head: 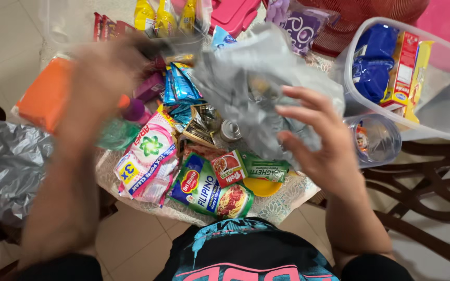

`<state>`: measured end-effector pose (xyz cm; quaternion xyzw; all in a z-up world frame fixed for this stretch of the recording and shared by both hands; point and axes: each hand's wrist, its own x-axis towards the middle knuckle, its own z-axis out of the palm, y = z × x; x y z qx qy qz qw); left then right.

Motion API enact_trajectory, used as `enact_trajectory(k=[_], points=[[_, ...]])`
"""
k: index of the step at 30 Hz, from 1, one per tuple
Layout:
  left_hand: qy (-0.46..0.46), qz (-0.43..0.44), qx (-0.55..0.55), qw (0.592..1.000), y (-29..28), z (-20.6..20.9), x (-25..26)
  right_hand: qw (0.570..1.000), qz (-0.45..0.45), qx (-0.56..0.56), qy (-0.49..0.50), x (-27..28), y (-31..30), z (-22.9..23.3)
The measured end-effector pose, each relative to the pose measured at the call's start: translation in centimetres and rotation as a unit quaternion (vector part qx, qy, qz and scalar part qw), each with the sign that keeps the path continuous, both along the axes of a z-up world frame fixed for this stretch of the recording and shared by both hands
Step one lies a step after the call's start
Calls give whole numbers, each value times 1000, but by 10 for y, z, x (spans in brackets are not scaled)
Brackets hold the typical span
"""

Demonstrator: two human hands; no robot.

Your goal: The person organizes various household items on a table, including snacks, cleaning supplies, and canned goods. They place items into clear plastic containers, secure lids, and use scissors to cut open a package of laundry detergent pods.

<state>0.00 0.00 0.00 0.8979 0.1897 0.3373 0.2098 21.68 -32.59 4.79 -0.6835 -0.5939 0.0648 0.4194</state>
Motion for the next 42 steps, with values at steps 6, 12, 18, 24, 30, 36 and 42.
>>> enact_trajectory(k=[6, 12, 18, 24, 30, 36, 42], points=[[-72, 224, 31, 971, 217, -100, 9, 945, -102, -119, -288, 30, -11, -15], [101, 249, 115, 956, 298, -187, 49, 939, -172, -193, -225, 50, 11, -54], [96, 43, 101, 989, 101, -66, 81, 905, -261, -199, -269, 70, -7, -51], [103, -329, 32, 938, -140, -56, 182, 936, -231, -230, -130, 78, -13, -67], [326, -264, 147, 896, -110, -109, 230, 952, -218, -125, -173, 78, -36, -69], [217, -246, 215, 920, -87, -104, 203, 966, -248, -51, -60, 68, -42, -51], [120, -242, 255, 929, -98, -83, 182, 995, -96, 38, 2, 69, -23, -62]])
